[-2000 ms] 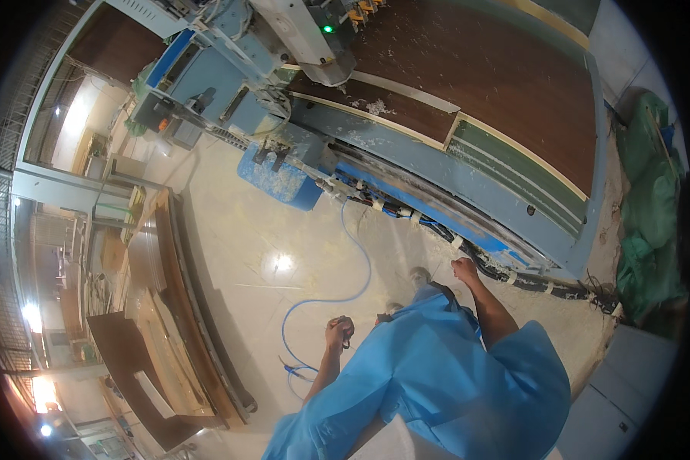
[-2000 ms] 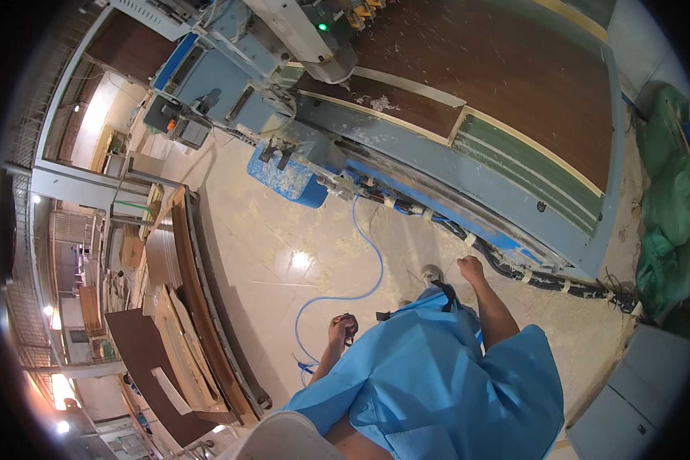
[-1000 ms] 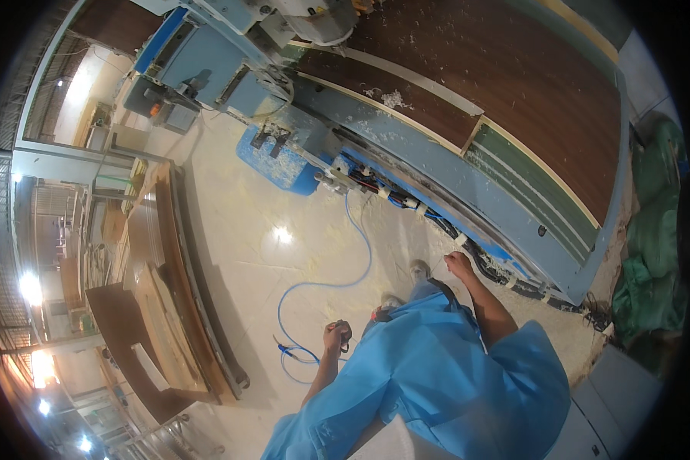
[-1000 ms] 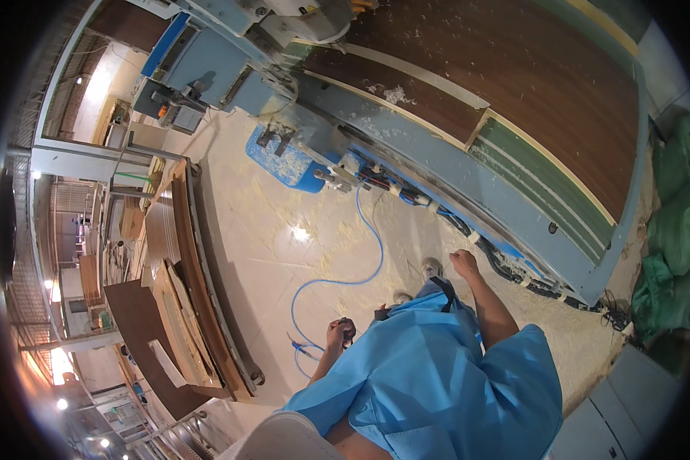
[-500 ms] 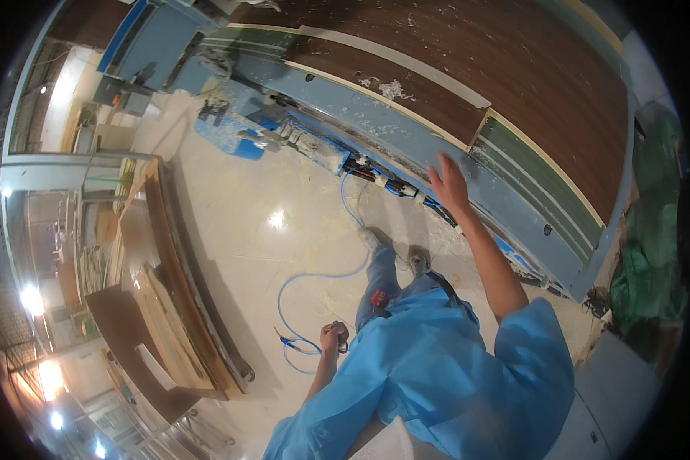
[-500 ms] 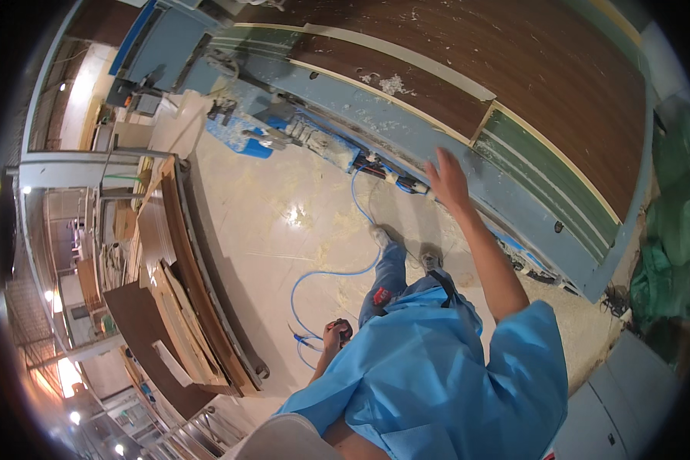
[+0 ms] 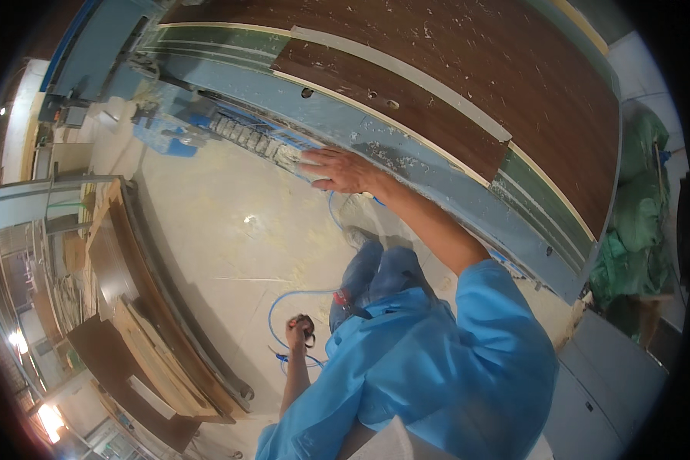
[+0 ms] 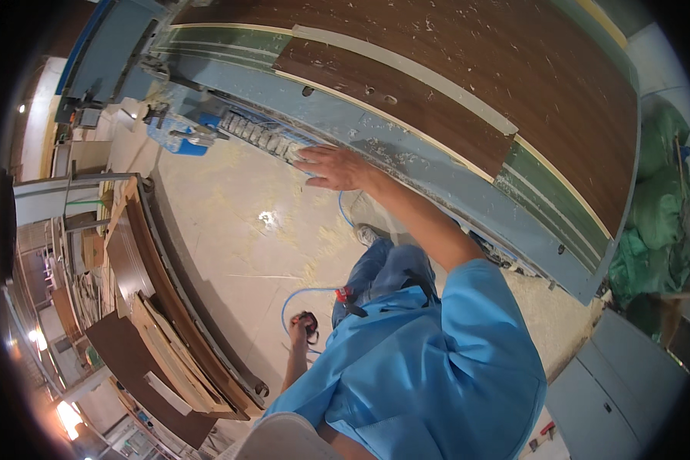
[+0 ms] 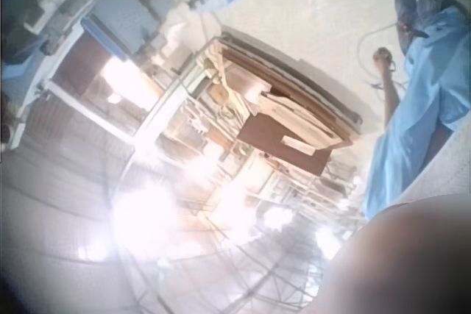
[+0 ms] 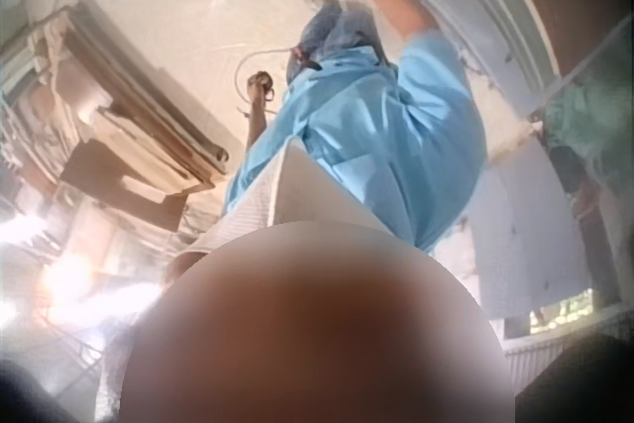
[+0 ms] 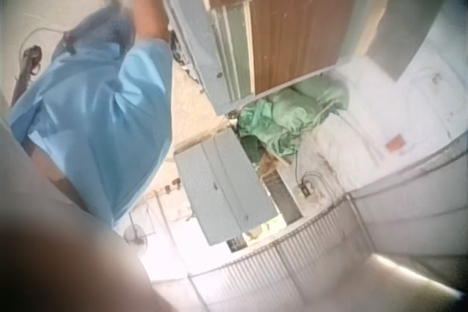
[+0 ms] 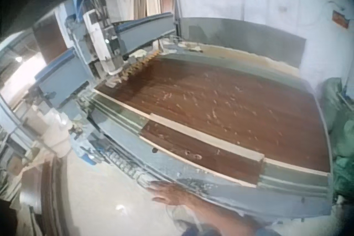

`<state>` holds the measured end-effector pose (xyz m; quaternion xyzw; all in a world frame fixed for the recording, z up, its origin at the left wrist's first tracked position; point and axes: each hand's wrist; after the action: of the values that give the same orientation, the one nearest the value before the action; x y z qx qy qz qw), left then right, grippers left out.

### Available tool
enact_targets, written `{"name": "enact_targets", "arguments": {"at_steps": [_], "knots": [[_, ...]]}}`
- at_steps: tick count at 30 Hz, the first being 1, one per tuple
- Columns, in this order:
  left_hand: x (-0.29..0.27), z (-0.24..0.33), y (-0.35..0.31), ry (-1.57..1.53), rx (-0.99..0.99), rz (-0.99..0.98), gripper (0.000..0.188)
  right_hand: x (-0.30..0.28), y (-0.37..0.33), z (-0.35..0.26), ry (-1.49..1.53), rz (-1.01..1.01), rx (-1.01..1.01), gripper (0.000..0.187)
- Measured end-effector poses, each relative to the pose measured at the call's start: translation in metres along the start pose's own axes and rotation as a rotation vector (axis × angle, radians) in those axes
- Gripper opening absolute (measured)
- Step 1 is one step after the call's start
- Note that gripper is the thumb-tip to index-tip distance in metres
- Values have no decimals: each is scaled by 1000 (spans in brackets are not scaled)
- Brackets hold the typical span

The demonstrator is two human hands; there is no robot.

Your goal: The person places a wooden board onto a CNC machine bed, secures it with masking tape, and then operates the machine's control panel. The person subsequently measures the board with a tape measure.

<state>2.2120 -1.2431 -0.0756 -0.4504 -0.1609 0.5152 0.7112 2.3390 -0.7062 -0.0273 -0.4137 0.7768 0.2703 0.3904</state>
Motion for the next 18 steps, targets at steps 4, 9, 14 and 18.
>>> {"name": "enact_targets", "arguments": {"at_steps": [4,9,14,18], "knots": [[11,69,22,-86,67,-61,44,-34,9,36,-193,395,167,53],[40,131,2,-62,162,-128,47,-64,22,104,-803,549,907,56],[94,163,-22,-41,131,-211,49,15,57,-11,-31,-35,-193,53],[127,172,-53,-230,75,-259,47,-31,54,25,-169,165,46,43]]}}
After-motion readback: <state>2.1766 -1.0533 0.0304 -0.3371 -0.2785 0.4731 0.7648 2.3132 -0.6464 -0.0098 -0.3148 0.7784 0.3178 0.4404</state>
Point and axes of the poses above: each hand's wrist, its own y-axis towards the middle knuckle, its own x-axis out of the palm, z = x × y, and after that the axes turned 15 degrees about -y, right-handed
